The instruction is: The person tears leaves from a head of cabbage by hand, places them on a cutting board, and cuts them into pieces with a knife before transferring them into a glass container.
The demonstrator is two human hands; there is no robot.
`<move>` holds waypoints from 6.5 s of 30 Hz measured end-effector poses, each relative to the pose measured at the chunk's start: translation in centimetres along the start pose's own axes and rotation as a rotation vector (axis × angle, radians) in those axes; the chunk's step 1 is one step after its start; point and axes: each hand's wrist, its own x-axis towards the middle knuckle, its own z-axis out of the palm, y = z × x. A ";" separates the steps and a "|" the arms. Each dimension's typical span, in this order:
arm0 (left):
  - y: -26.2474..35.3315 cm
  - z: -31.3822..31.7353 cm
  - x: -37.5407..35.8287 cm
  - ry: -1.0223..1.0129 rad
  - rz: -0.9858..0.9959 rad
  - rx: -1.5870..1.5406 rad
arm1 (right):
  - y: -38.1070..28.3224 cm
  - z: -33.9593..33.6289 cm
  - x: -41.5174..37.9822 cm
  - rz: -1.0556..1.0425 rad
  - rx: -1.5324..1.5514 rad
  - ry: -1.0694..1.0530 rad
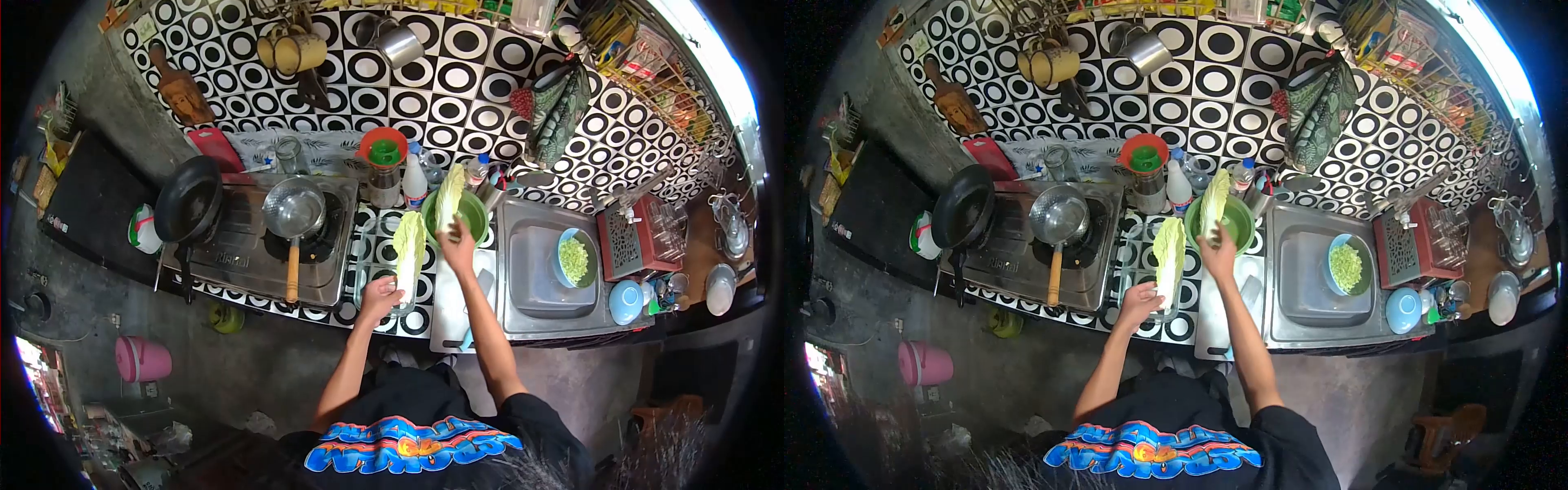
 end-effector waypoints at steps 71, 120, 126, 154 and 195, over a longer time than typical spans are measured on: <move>-8.7 11.3 4.2 -0.385 0.585 1.254 | -0.4 -8.5 -22.8 0.266 -0.120 -0.086; -10.2 11.3 4.7 -0.380 0.582 1.294 | 0.4 -6.2 -19.6 0.412 -0.221 -0.172; -11.2 11.1 5.4 -0.373 0.592 1.260 | -0.6 -6.2 -19.5 0.349 -0.185 -0.138; -9.9 11.6 4.5 -0.385 0.523 1.396 | -3.5 -10.8 -26.8 0.472 -0.213 -0.207; -10.2 11.8 5.4 -0.389 0.440 1.382 | 1.9 -6.0 -19.0 0.339 -0.173 -0.174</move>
